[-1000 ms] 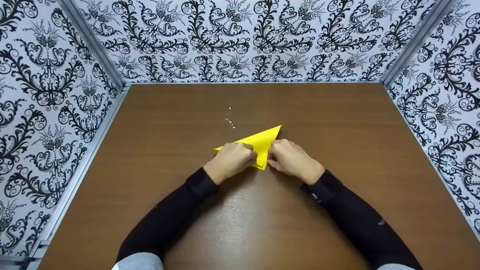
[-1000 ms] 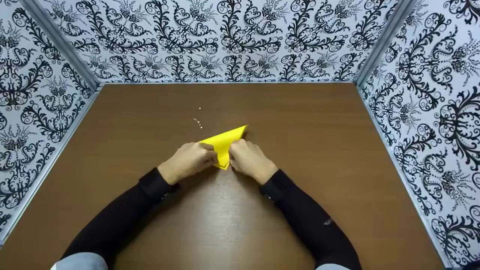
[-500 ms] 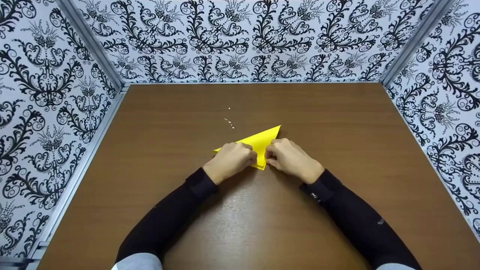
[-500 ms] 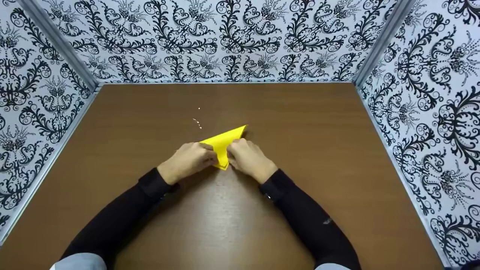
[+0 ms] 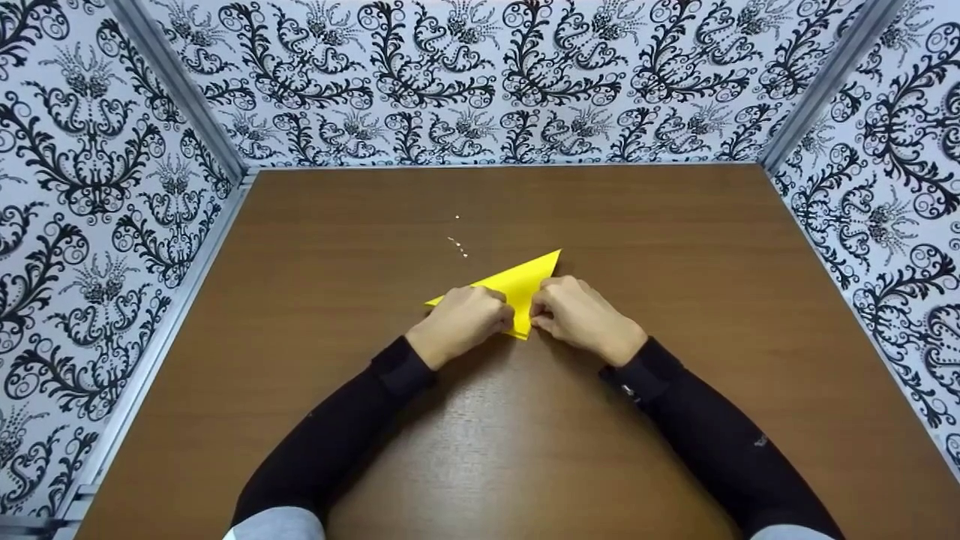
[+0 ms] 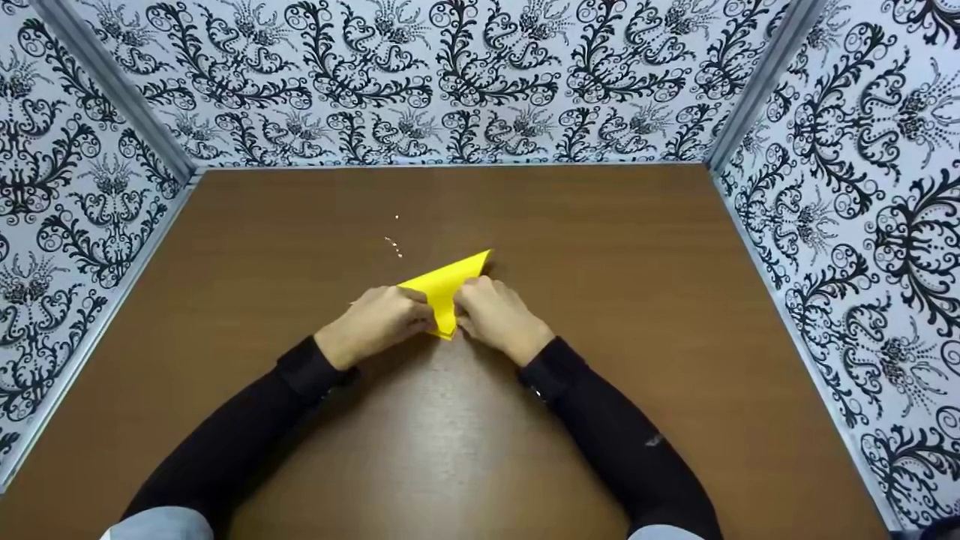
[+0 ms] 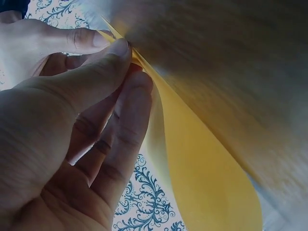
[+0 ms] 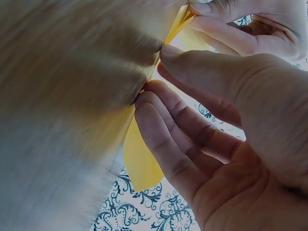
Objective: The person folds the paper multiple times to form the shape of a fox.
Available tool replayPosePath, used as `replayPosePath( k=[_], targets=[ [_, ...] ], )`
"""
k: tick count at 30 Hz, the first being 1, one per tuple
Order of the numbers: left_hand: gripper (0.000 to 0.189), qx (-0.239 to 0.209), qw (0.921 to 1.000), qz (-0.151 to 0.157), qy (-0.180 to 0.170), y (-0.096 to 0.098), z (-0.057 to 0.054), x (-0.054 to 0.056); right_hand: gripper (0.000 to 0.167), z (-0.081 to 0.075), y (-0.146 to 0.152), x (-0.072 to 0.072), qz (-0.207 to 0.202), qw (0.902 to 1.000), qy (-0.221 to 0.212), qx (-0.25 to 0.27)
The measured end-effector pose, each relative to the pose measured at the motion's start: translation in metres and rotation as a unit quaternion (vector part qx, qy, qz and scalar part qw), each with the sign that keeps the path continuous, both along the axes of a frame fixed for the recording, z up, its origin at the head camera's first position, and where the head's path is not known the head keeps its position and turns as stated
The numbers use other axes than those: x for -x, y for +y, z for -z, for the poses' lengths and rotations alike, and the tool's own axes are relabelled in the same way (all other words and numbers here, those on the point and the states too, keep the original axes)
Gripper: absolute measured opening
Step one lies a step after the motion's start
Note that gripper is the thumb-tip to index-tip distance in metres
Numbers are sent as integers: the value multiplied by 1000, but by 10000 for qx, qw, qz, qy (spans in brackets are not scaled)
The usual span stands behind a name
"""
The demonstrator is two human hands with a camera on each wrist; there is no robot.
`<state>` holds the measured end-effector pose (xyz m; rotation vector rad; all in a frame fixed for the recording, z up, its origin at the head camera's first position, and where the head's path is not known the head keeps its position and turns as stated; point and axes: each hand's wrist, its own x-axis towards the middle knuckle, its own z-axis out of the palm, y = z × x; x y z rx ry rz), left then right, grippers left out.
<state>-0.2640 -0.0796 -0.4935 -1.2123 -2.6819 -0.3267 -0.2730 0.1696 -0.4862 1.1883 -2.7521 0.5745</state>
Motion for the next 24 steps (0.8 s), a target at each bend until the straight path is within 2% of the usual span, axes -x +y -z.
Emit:
replayPosePath(
  k=[19, 24],
  targets=[
    [14, 171, 9988, 270, 362, 1, 0, 0, 7, 3, -2, -2, -26, 10000, 35, 48],
    [12, 149, 9989, 303, 315, 0, 1, 1, 6, 4, -2, -1, -51, 10000, 30, 63]
  ],
)
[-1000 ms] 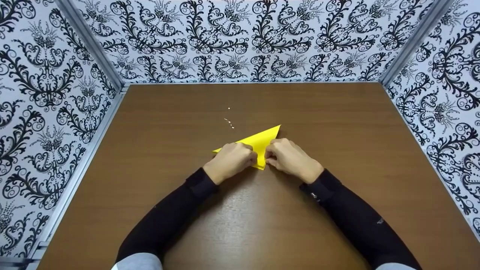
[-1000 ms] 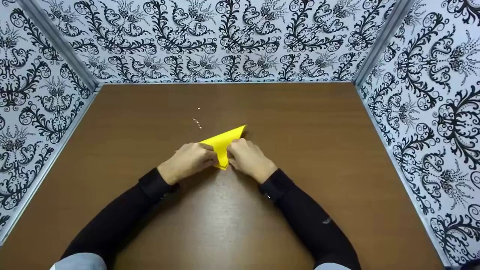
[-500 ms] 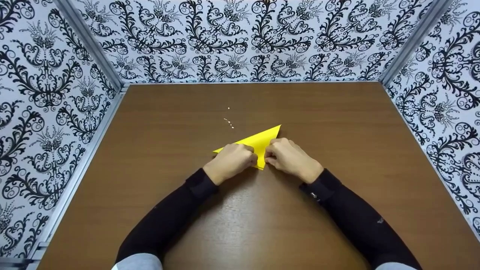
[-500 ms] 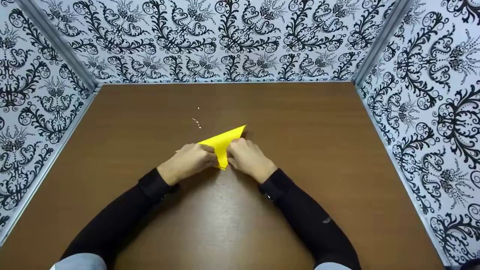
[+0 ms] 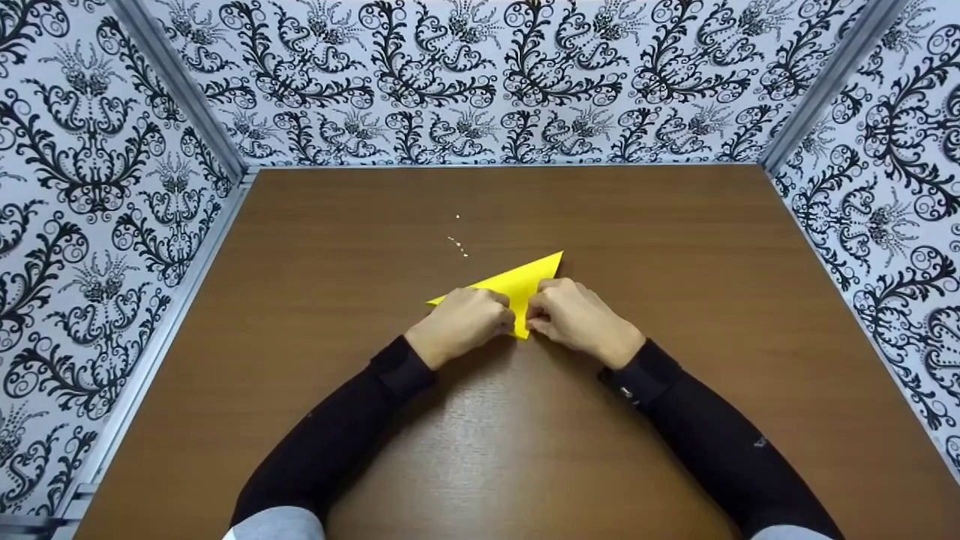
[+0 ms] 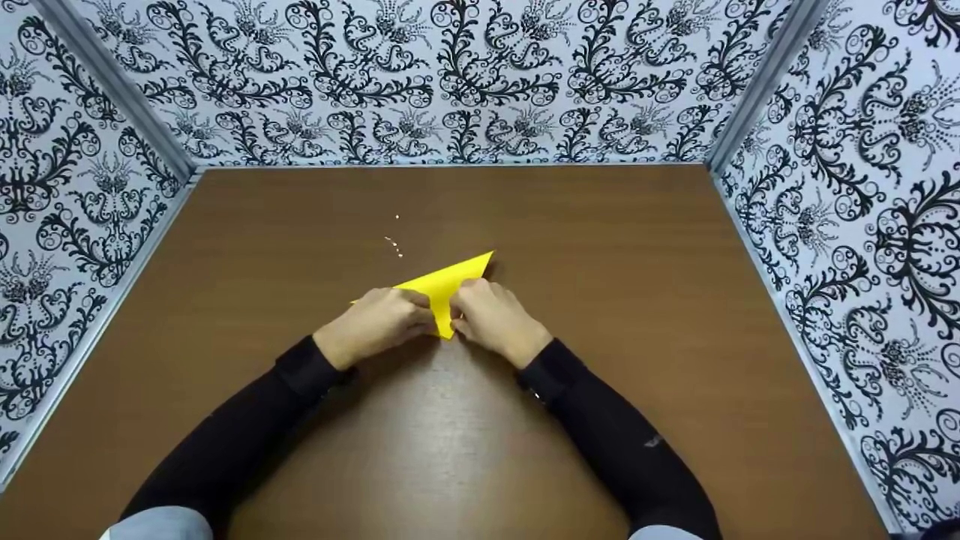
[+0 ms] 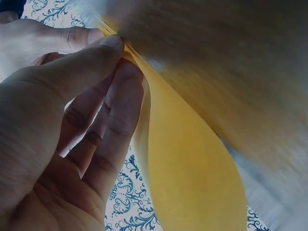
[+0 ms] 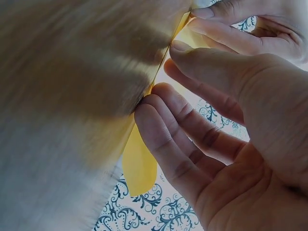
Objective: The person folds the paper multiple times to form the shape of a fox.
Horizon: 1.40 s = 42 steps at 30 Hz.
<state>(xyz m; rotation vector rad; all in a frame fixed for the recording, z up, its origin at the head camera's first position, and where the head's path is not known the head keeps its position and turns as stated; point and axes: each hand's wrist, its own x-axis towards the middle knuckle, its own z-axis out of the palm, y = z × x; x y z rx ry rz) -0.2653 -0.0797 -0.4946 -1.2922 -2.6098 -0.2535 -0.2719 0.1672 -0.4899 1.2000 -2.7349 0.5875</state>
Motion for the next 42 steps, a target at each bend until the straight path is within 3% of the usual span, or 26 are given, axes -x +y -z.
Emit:
replayPosePath(
  k=[29, 35, 42],
  targets=[
    [12, -133, 9990, -79, -430, -1, 1, 1, 8, 2, 0, 4, -277, 9987, -298, 303],
    [5, -275, 9970, -220, -683, -2, 2, 3, 8, 3, 0, 4, -252, 9987, -318, 307],
    [9, -505, 9952, -280, -789, -4, 1, 5, 8, 3, 0, 5, -196, 9990, -284, 298]
  ],
)
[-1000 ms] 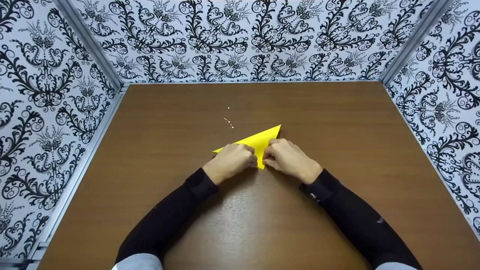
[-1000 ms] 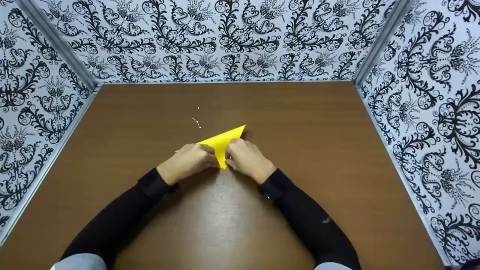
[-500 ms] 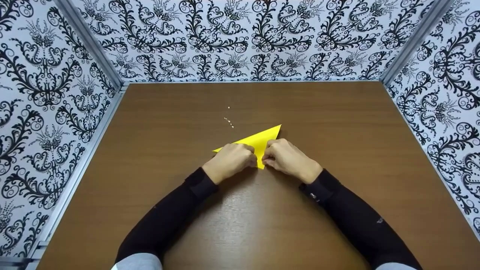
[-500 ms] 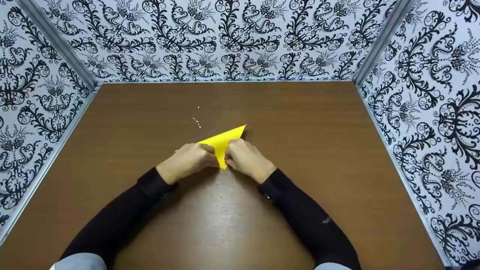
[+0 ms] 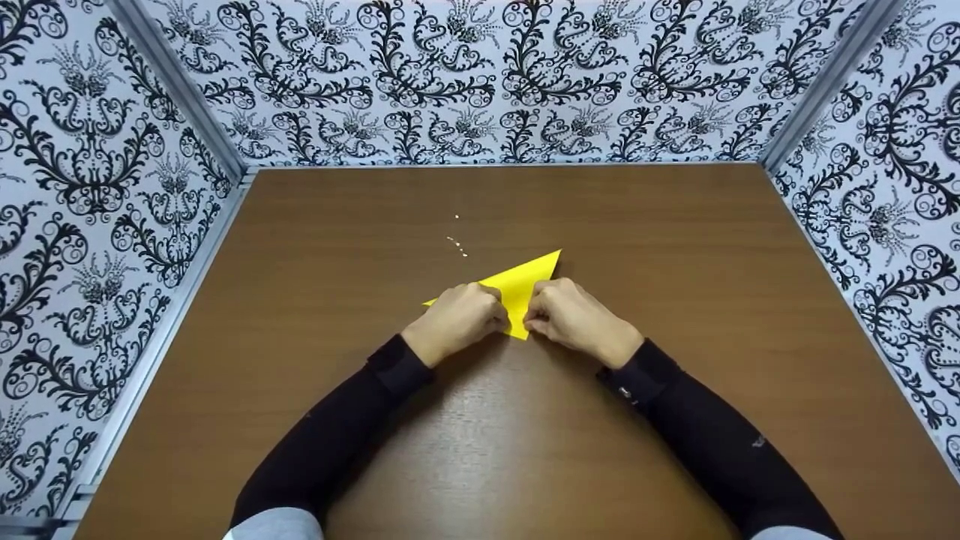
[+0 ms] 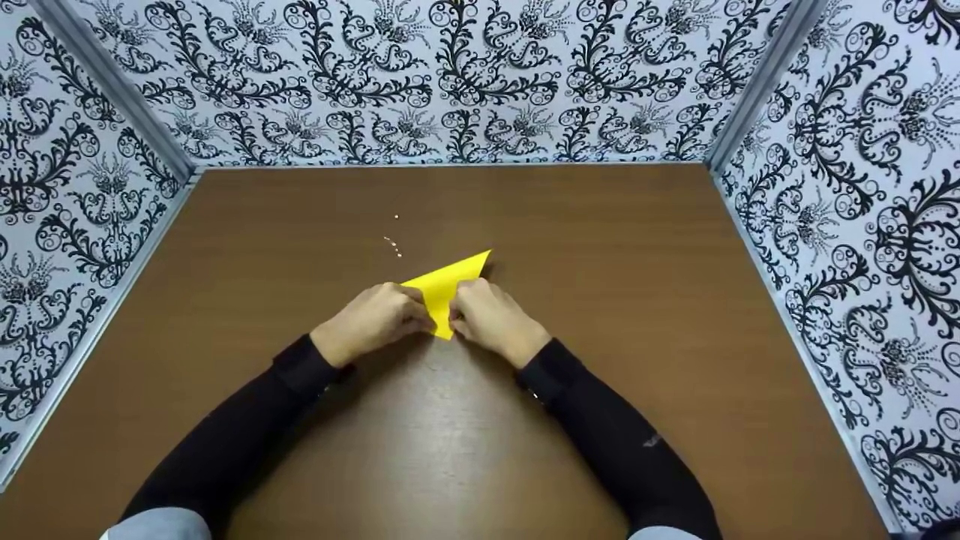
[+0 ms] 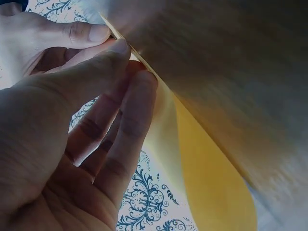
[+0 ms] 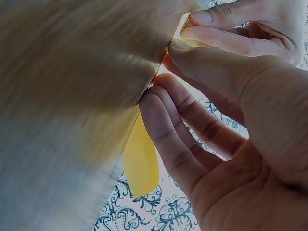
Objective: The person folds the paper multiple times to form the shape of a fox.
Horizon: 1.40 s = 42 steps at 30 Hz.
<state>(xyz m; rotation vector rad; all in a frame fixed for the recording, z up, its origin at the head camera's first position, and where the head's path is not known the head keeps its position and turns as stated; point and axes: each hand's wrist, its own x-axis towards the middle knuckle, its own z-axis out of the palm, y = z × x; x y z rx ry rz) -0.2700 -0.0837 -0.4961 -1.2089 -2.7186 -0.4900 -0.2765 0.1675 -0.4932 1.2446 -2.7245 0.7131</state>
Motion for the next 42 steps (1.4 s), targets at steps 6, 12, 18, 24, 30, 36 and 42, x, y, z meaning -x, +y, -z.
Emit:
replayPosePath(
  k=[6, 12, 18, 24, 30, 36, 42],
  targets=[
    [7, -6, 9999, -47, -116, -1, -3, -1, 6, -1, -1, -1, 40, 10000, -53, 11],
    [6, 122, 9999, -1, -35, -1, -4, -5, 5, -2, 0, -1, 19, 10000, -49, 50],
    [10, 278, 9995, 91, 119, -2, -5, -7, 5, -3, 4, 1, 5, 9999, -64, 79],
    [5, 262, 9989, 374, 135, -7, -3, -7, 5, -13, 6, 8, 281, 9995, -101, 137],
    [10, 306, 9977, 522, 315, -14, 0, -6, 10, -31, 7, 28, 455, 9985, 86, 303],
    [15, 438, 9979, 444, 190, -16, 1, -8, 10, -44, 1, 50, 453, 9977, 92, 496],
    [19, 552, 9979, 340, 24, -17, 3, -10, 10, -48, -12, 65, 408, 9984, -63, 392]
  ],
)
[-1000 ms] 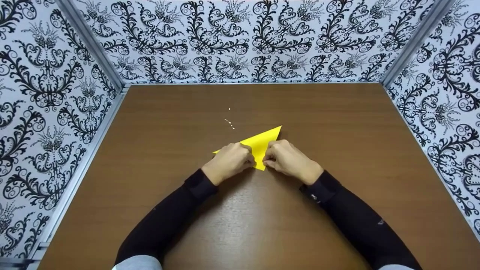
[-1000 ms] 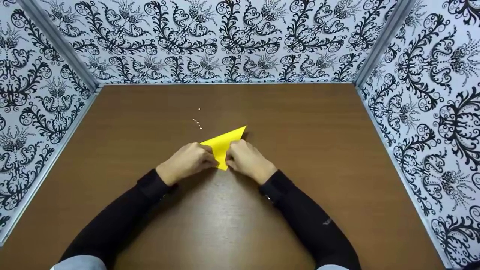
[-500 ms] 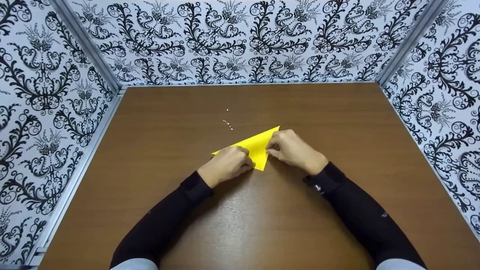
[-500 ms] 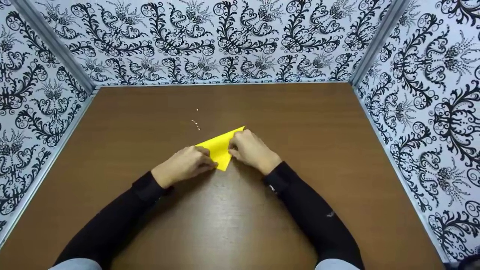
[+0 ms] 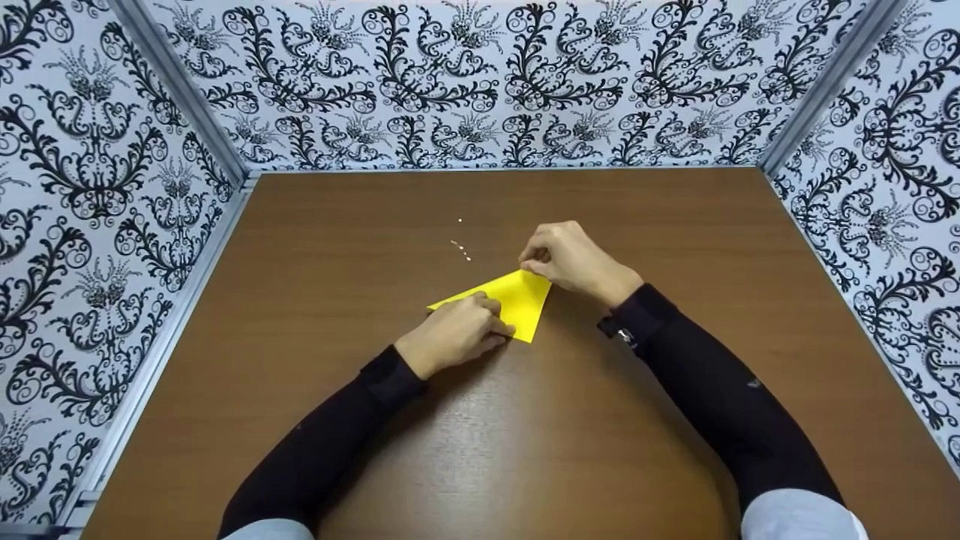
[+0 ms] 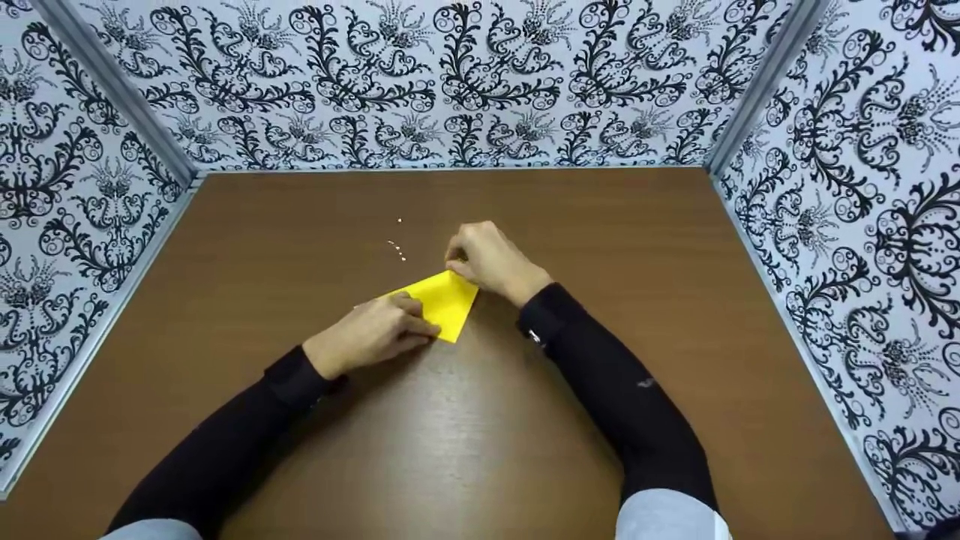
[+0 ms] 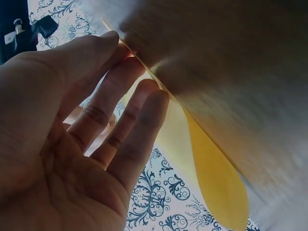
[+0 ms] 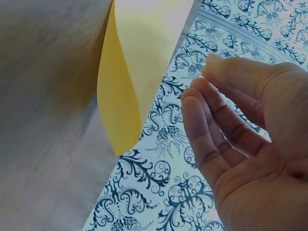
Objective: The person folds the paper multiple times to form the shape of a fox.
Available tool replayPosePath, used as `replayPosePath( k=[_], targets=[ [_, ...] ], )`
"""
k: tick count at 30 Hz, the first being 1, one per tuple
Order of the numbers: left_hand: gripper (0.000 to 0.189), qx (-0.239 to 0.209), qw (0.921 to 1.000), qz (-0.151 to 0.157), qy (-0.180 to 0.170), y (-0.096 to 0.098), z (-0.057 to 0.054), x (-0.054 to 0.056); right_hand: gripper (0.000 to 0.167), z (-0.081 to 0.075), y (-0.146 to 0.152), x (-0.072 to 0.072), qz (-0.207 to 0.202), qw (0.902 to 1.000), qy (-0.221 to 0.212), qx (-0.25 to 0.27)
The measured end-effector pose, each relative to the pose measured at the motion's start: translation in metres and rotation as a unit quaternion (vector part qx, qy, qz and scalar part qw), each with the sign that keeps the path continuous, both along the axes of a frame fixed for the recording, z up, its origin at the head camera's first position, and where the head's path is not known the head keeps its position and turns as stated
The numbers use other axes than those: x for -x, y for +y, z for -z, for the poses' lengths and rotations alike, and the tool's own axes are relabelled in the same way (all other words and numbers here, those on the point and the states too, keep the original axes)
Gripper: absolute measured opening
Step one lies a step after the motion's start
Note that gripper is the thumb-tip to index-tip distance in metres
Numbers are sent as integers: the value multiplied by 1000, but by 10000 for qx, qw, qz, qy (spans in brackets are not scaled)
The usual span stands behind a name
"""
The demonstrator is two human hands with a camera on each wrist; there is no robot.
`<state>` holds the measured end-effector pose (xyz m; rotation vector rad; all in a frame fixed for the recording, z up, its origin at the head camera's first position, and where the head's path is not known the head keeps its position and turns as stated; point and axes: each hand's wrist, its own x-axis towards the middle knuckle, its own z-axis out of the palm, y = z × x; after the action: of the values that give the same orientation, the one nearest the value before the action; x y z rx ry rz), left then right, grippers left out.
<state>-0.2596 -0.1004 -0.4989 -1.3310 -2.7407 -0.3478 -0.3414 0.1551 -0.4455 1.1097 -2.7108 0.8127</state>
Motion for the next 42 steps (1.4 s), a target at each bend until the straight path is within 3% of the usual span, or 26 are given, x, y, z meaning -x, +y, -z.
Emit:
replayPosePath(
  k=[14, 21, 31, 42],
  targets=[
    [19, -18, 9998, 165, 95, -1, 0, 1, 15, 24, -27, 25, -490, 9967, -551, -352],
    [20, 81, 9997, 164, 191, -1, -2, 1, 18, 31, -33, 32, -430, 9962, -585, -478],
    [16, -6, 9989, 243, 394, 0, -2, -2, 9, 40, -39, 37, -378, 9969, -547, -423],
    [16, -85, 9992, 186, 354, 0, -1, -3, 6, 46, -45, 40, -217, 9961, -661, -551]
  ],
)
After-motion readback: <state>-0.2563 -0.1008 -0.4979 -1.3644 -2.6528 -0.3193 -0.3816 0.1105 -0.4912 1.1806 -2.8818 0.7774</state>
